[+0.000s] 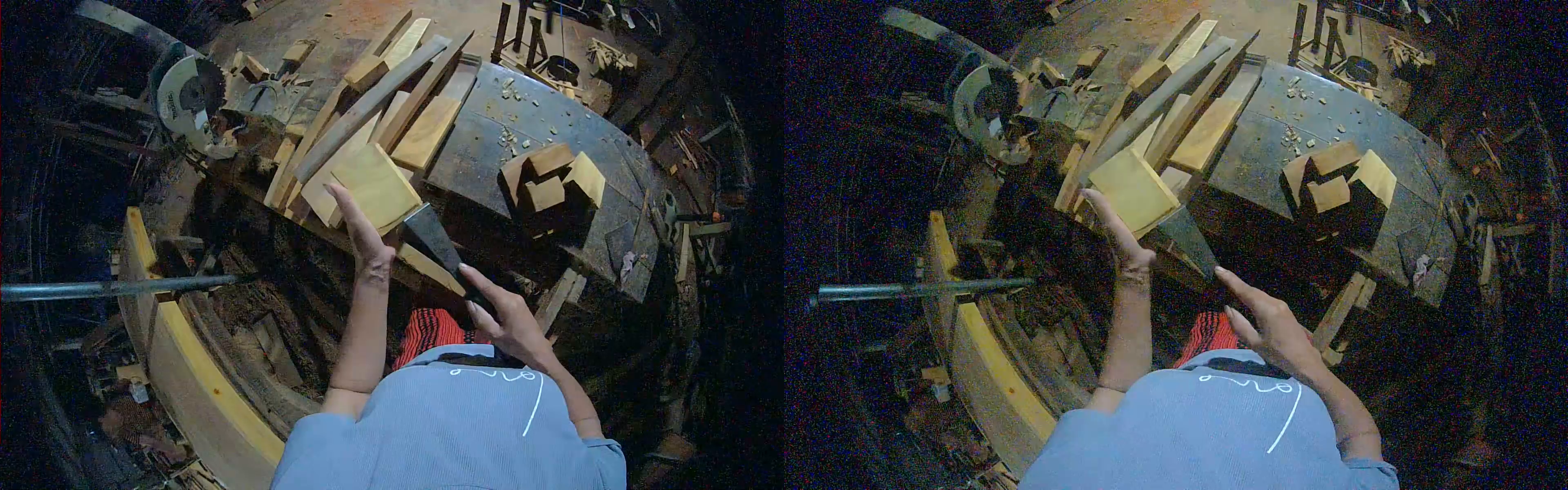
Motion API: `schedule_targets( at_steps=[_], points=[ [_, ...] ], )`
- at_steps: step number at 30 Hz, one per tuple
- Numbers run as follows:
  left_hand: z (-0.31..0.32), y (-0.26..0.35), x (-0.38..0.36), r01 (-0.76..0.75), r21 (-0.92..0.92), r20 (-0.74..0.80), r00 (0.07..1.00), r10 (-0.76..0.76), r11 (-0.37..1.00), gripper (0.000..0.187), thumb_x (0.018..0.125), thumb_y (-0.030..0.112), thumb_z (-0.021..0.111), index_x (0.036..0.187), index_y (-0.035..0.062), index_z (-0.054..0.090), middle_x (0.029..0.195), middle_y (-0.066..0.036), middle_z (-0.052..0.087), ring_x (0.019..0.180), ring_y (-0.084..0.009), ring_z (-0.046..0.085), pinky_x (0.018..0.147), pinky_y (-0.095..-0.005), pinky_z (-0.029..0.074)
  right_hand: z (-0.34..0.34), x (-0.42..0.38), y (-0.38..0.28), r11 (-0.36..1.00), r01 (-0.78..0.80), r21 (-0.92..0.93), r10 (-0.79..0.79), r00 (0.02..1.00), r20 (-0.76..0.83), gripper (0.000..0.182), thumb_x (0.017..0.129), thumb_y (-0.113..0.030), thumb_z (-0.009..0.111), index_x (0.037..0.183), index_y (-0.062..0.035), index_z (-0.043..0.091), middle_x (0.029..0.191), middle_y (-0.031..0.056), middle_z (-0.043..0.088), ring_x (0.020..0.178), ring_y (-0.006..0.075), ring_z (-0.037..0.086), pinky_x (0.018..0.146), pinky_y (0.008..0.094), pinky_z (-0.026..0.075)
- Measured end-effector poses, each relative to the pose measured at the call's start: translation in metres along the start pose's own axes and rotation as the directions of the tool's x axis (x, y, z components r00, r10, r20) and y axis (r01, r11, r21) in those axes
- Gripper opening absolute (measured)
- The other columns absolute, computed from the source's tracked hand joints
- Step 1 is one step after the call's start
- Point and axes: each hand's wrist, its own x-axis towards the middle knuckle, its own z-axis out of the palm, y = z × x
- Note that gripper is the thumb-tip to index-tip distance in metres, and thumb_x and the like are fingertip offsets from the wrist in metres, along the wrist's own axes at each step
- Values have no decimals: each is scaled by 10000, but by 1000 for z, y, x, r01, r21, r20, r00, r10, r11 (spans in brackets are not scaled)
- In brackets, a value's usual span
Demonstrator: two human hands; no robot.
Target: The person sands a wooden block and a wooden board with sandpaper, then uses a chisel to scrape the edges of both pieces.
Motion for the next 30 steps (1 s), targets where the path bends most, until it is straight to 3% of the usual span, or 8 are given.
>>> schedule_targets(
  at_steps=[2, 5, 9, 11, 14, 21, 25, 30],
  points=[
    [2, -1, -6, -33, 16, 10, 999, 33, 999, 826, 869, 631, 270, 1417, 68, 14, 1466, -105, 98, 1330, -235, 173, 1081, -356, 142, 0, 3, -3, 1000, -20, -16, 20, 1000, -8, 504, 851, -97, 533, 1328, -135, 375, 1092, 200, 579, 980, 279, 593, 827, 344, 460],
    [4, -9, -5, -123, 121, -105, 985, 136, 985, 708, 918, 522, 297, 1393, 17, 152, 1444, -105, 189, 1314, -223, 222, 1075, -342, 189, 1, 7, -3, 1000, 14, 8, -14, 1000, -26, 507, 849, -90, 535, 1328, -134, 375, 1103, 203, 574, 989, 270, 590, 833, 336, 457],
    [3, -3, -3, -101, 164, -110, 987, 120, 981, 671, 938, 468, 285, 1399, 12, 113, 1465, -114, 119, 1344, -211, 143, 1092, -333, 139, 3, 6, -3, 1000, 2, 24, -2, 1000, 26, 506, 848, -81, 536, 1326, -127, 376, 1151, 194, 557, 1030, 274, 573, 860, 333, 446],
    [-1, -7, 6, -106, 145, -73, 990, 117, 984, 653, 946, 444, 275, 1396, 2, 108, 1472, -108, 85, 1354, -206, 97, 1099, -330, 110, 8, 5, 0, 988, 149, -42, -149, 989, -13, 497, 848, -72, 531, 1320, -108, 380, 1181, 189, 542, 1046, 274, 566, 862, 329, 444],
    [-8, -18, 2, -149, 235, 51, 989, 141, 960, 654, 947, 449, 262, 1395, -2, 108, 1471, -114, 83, 1356, -203, 91, 1100, -328, 98, 9, 12, -4, 994, 107, -7, -107, 993, -46, 489, 852, -64, 522, 1318, -86, 376, 1177, 195, 542, 1043, 294, 566, 846, 333, 446],
    [3, -7, -1, -93, 63, -67, 993, 97, 994, 667, 941, 465, 277, 1395, 1, 122, 1470, -111, 89, 1354, -197, 99, 1098, -318, 102, 10, 10, 1, 999, 17, 34, -17, 1000, 4, 492, 851, -66, 516, 1322, -103, 378, 1164, 210, 544, 1037, 273, 567, 850, 332, 440],
    [-7, -19, -16, 30, 17, 216, 976, -33, 999, 628, 927, 508, 278, 1341, 36, 246, 1339, -91, 279, 1235, -189, 283, 1024, -317, 241, 4, 19, -12, 994, -17, 111, 22, 998, -50, 505, 849, -64, 518, 1330, -113, 372, 1170, 203, 542, 1022, 236, 566, 853, 316, 437],
    [-14, -43, -23, 183, 10, 510, 845, -162, 983, 614, 912, 550, 278, 1287, 71, 369, 1208, -71, 469, 1116, -182, 467, 951, -315, 379, -15, 32, -19, 988, -4, 156, 31, 985, -167, 505, 861, -76, 492, 1343, -130, 353, 1190, 177, 539, 1006, 172, 557, 839, 287, 434]
  ],
)
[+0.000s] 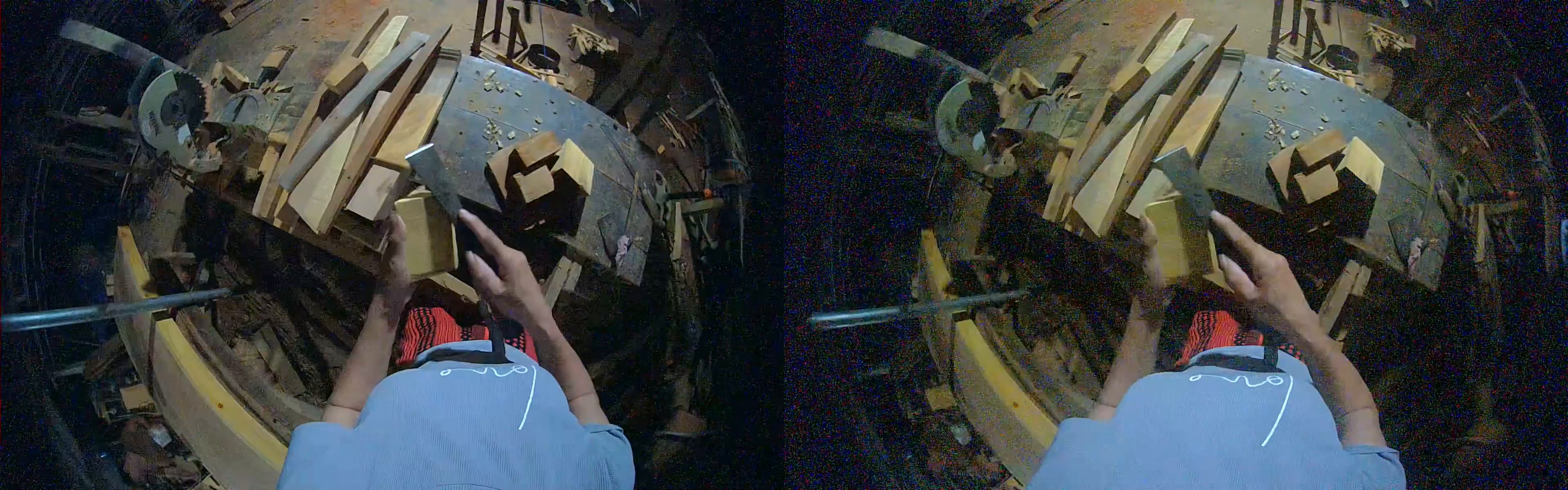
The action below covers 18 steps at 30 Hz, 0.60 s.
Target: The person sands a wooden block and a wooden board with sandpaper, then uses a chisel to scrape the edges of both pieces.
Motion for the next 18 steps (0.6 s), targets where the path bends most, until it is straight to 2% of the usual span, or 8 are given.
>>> schedule_targets(
  at_steps=[3, 4, 7, 11, 14, 16, 17, 18],
  points=[
    [-10, 3, 10, -74, -10, -155, 985, 71, 997, 611, 913, 546, 279, 1280, 67, 377, 1208, -70, 473, 1072, -181, 505, 878, -317, 446, -7, -4, 9, 994, 58, -88, -62, 997, -49, 504, 859, -76, 496, 1341, -128, 358, 1178, 179, 543, 987, 164, 558, 825, 277, 437],
    [-1, 22, 4, -29, -99, -303, 953, -3, 995, 623, 906, 553, 293, 1268, 55, 388, 1181, -87, 497, 1034, -193, 538, 818, -338, 487, -8, -9, 11, 998, 32, -56, -34, 999, -33, 505, 855, -70, 503, 1337, -127, 365, 1161, 185, 551, 1001, 176, 561, 841, 282, 431],
    [-30, 26, 20, -10, -245, -121, 993, -20, 969, 630, 906, 554, 267, 1222, 38, 441, 1064, -148, 588, 873, -273, 607, 751, -402, 510, -9, -24, 6, 985, -92, -146, 109, 987, 115, 506, 850, -70, 515, 1332, -127, 371, 1169, 195, 544, 1058, 201, 546, 878, 303, 418],
    [-32, 26, 32, -60, -170, -257, 966, 14, 984, 649, 899, 573, 259, 1207, 37, 456, 1081, -142, 582, 879, -268, 603, 751, -401, 508, 2, -37, 21, 969, 115, -220, -84, 986, 142, 523, 842, -88, 536, 1333, -146, 366, 1163, 203, 542, 1058, 299, 554, 888, 357, 436],
    [-41, 13, 40, -76, -181, -315, 949, 16, 981, 626, 907, 557, 257, 1210, 47, 458, 1080, -131, 584, 911, -244, 593, 788, -374, 496, 2, -35, 20, 976, 87, -200, -59, 988, 141, 535, 831, -77, 541, 1331, -150, 365, 1165, 203, 540, 1047, 324, 554, 883, 372, 444],
    [-41, 8, 38, -68, -79, -234, 971, 48, 995, 696, 894, 575, 304, 1297, 10, 347, 1278, -130, 426, 1148, -228, 454, 964, -339, 372, 1, -31, 16, 978, 80, -190, -53, 988, 142, 538, 828, -69, 541, 1330, -149, 368, 1163, 202, 541, 1043, 316, 559, 883, 365, 443],
    [-50, -3, 43, -68, -78, -231, 972, 48, 995, 696, 894, 575, 304, 1297, 10, 347, 1278, -130, 426, 1148, -228, 454, 964, -339, 372, 0, -29, 10, 982, 68, -178, -44, 990, 136, 542, 825, -62, 541, 1331, -148, 367, 1155, 202, 545, 1035, 310, 565, 877, 360, 444],
    [-61, -15, 49, -87, 89, -301, 947, 110, 992, 712, 893, 578, 304, 1322, 10, 316, 1298, -125, 407, 1169, -222, 429, 984, -328, 344, -1, -29, 6, 985, 57, -165, -35, 991, 130, 547, 822, -55, 542, 1332, -146, 366, 1148, 202, 549, 1027, 304, 570, 872, 354, 446]
  ],
)
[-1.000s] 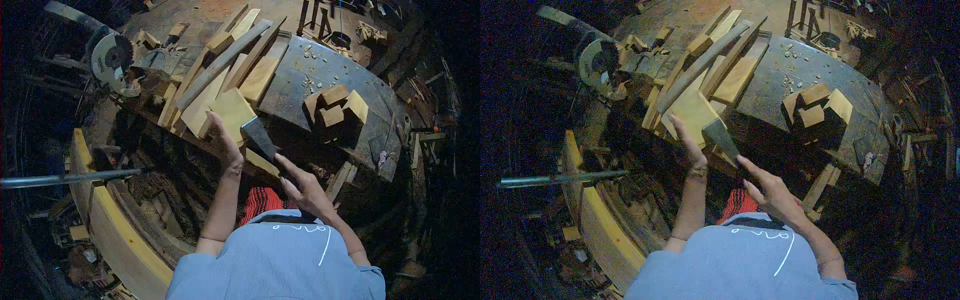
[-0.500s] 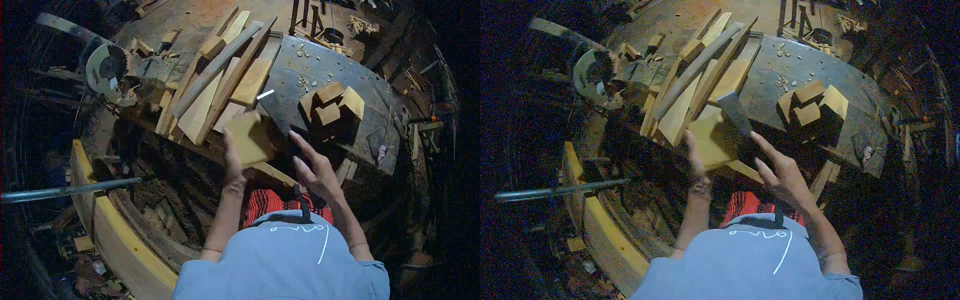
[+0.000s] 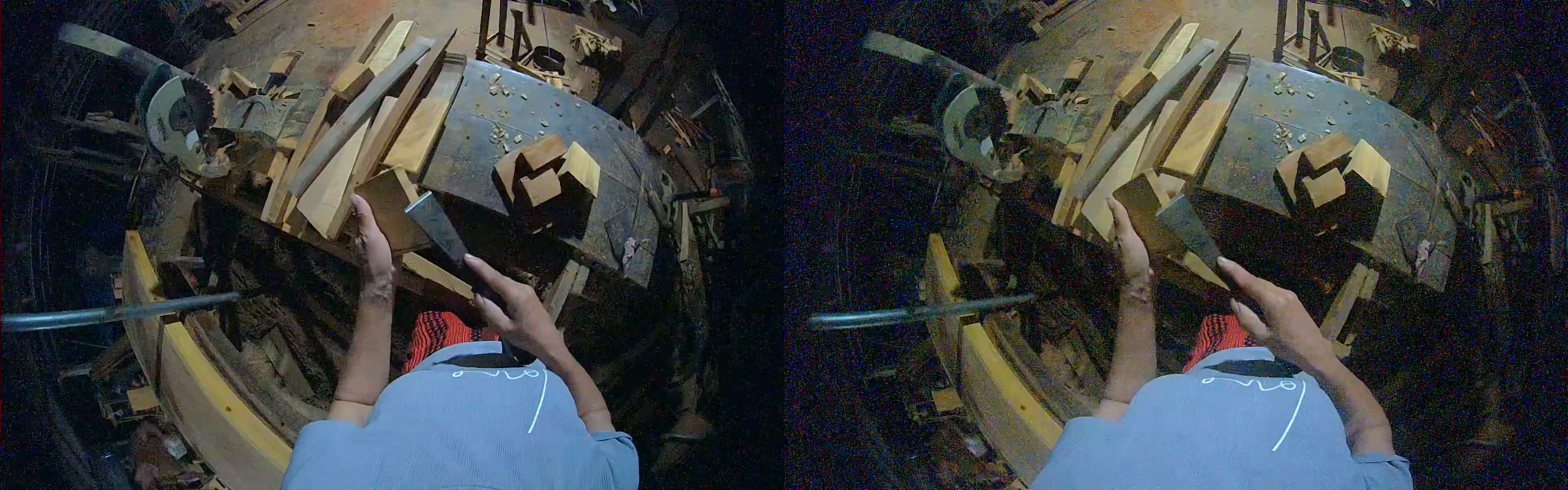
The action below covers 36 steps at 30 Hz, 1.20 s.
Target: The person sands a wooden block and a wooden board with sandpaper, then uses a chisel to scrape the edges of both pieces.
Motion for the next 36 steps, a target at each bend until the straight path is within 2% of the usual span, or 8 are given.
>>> schedule_targets(
  at_steps=[2, 5, 8, 10, 13, 17, 23, 36],
  points=[
    [-3, -4, 3, -60, 155, -68, 995, 71, 986, 730, 892, 581, 303, 1346, 10, 284, 1317, -120, 389, 1191, -216, 403, 1004, -316, 316, 1, -1, 2, 1000, 16, 9, -16, 1000, -4, 546, 822, -50, 540, 1331, -146, 369, 1135, 198, 557, 1015, 297, 576, 861, 350, 450],
    [12, 23, -12, 23, -79, 1, 1000, -23, 997, 743, 894, 575, 310, 1360, -1, 263, 1356, -120, 342, 1223, -212, 362, 1025, -319, 282, 6, -1, 7, 997, 81, -11, -81, 996, -32, 533, 828, -47, 532, 1328, -144, 375, 1113, 191, 572, 994, 275, 586, 843, 341, 454],
    [25, 33, -25, -57, 119, -112, 991, 70, 991, 719, 893, 574, 316, 1328, 1, 322, 1314, -122, 386, 1185, -209, 406, 985, -321, 342, 0, 2, -5, 1000, 18, 21, -17, 1000, -25, 510, 842, -57, 516, 1326, -140, 379, 1084, 182, 587, 965, 236, 593, 826, 324, 453],
    [38, 51, -40, 307, 15, -42, 951, -306, 952, 671, 898, 565, 313, 1262, 9, 402, 1185, -117, 496, 1055, -207, 521, 874, -323, 446, -7, 8, -6, 994, -76, 80, 74, 997, 31, 491, 859, -84, 498, 1331, -140, 376, 1007, 160, 607, 882, 164, 583, 792, 290, 447],
    [24, 34, -44, 231, 97, 266, 931, -249, 968, 628, 903, 554, 310, 1191, 15, 456, 1025, -95, 573, 885, -195, 596, 751, -320, 507, -1, 16, 5, 998, 55, 38, -49, 987, -150, 495, 860, -98, 497, 1336, -154, 372, 965, 145, 611, 819, 142, 567, 767, 283, 449],
    [29, 37, -48, 110, -13, 191, 976, -105, 994, 526, 932, 451, 335, 1189, 11, 466, 1044, -138, 593, 867, -228, 614, 748, -333, 512, -12, 13, -3, 970, -217, 110, 222, 974, -34, 506, 860, -112, 499, 1343, -174, 360, 1053, 177, 602, 925, 197, 599, 809, 309, 449],
    [-1, 12, -12, 258, -469, 230, 959, -165, 845, 505, 898, 512, 382, 1156, 87, 474, 1022, -80, 555, 905, -218, 568, 779, -367, 484, 5, -1, 18, 999, 18, 29, -17, 1000, -20, 514, 843, -104, 538, 1330, -139, 375, 1120, 194, 576, 1021, 267, 580, 857, 334, 438],
    [-10, -38, 15, 302, -556, 432, 901, -42, 775, 572, 819, 507, 497, 1091, 7, 443, 901, -84, 515, 768, -205, 500, 693, -367, 441, 16, -15, 11, 999, -40, -22, 42, 992, 116, 490, 845, -112, 529, 1314, -93, 388, 1190, 198, 528, 1114, 322, 509, 934, 369, 397]
  ],
)
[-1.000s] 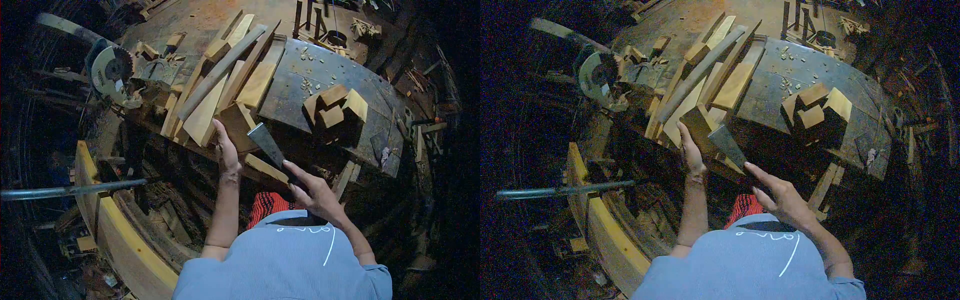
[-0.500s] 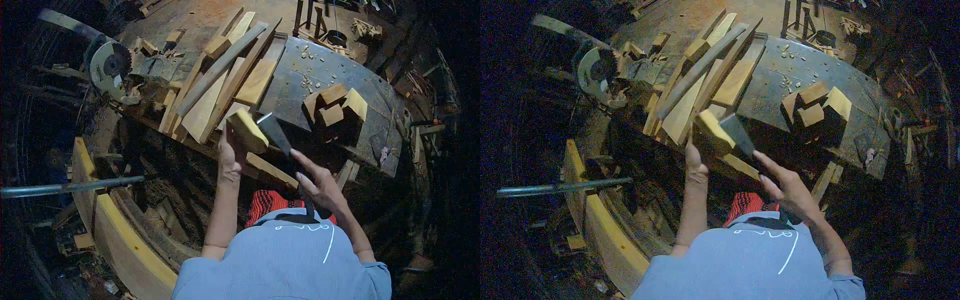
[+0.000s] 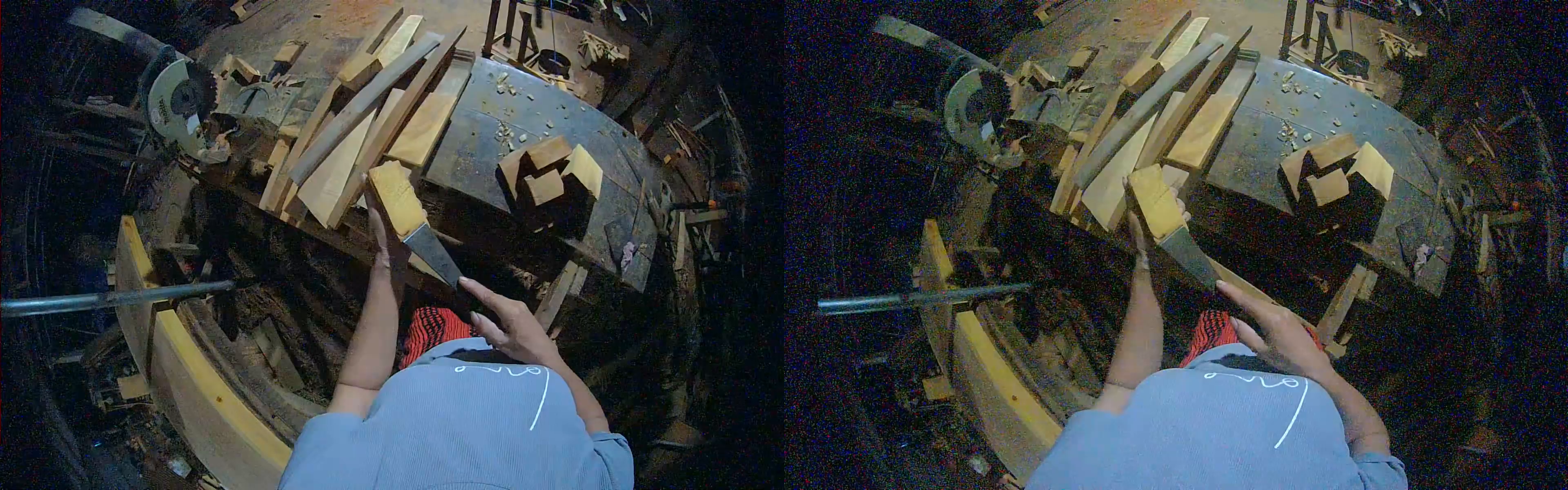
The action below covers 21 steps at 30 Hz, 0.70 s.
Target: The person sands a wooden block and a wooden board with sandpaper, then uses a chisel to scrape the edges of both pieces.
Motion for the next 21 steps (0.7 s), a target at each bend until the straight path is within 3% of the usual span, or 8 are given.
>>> schedule_targets(
  at_steps=[5, 7, 8, 11, 13, 16, 18, 21],
  points=[
    [-29, -17, 7, 41, -66, -4, 999, -41, 997, 512, 841, 479, 472, 1089, 32, 455, 877, -83, 531, 749, -209, 530, 651, -346, 457, 0, 6, 4, 999, 35, 29, -34, 999, -9, 492, 845, -88, 520, 1316, -82, 376, 1248, 191, 486, 1149, 315, 482, 962, 359, 378],
    [-36, -25, 4, 32, -38, -47, 998, -33, 999, 528, 846, 514, 439, 1108, 55, 453, 870, -76, 540, 733, -208, 550, 642, -345, 478, 1, 9, 3, 995, 92, 38, -89, 994, -69, 513, 858, -68, 509, 1344, -139, 360, 1017, 128, 610, 667, 132, 548, 646, 288, 469],
    [-37, -29, 1, 28, -24, -70, 997, -29, 999, 537, 849, 531, 422, 1118, 67, 452, 866, -72, 545, 725, -207, 560, 638, -345, 489, 0, 11, 2, 995, 91, 39, -89, 994, -70, 513, 858, -68, 509, 1344, -139, 360, 1017, 128, 610, 667, 132, 548, 646, 288, 469],
    [-38, -35, -7, 14, 17, -133, 991, -12, 1000, 566, 858, 583, 372, 1147, 103, 449, 855, -62, 560, 701, -204, 591, 624, -344, 521, -2, 13, -2, 998, 65, 24, -64, 997, -44, 510, 858, -74, 508, 1342, -136, 360, 1067, 147, 599, 697, 155, 571, 683, 305, 475],
    [-32, -35, -13, 8, 30, -154, 988, -3, 1000, 576, 861, 601, 355, 1157, 115, 448, 851, -58, 565, 693, -204, 601, 620, -344, 532, -1, 15, -2, 994, 60, 86, -60, 998, -2, 489, 842, -67, 519, 1310, -95, 381, 1319, 182, 416, 1160, 316, 471, 948, 366, 396],
    [-9, -21, -21, 74, 79, -388, 921, -38, 994, 593, 853, 615, 354, 1158, 116, 446, 867, -67, 568, 698, -187, 600, 624, -325, 527, 3, 16, -4, 994, 78, 83, -77, 997, -9, 482, 841, -67, 520, 1304, -86, 389, 1307, 186, 428, 1175, 315, 457, 965, 366, 379],
    [-19, -8, -13, 98, -14, 195, 976, -94, 995, 603, 854, 601, 371, 1209, 114, 401, 957, -81, 556, 771, -178, 600, 659, -313, 527, 5, 16, -5, 995, 89, 41, -88, 996, -10, 479, 840, -69, 522, 1301, -82, 393, 1299, 191, 436, 1184, 316, 447, 976, 365, 367],
    [-8, -1, -11, 11, -22, 394, 919, -1, 1000, 604, 857, 579, 397, 1238, 111, 378, 1000, -98, 551, 877, -194, 597, 748, -308, 521, 6, 16, -1, 996, 89, 24, -88, 996, -9, 477, 838, -73, 526, 1298, -75, 401, 1290, 198, 441, 1204, 317, 425, 996, 364, 342]
  ],
)
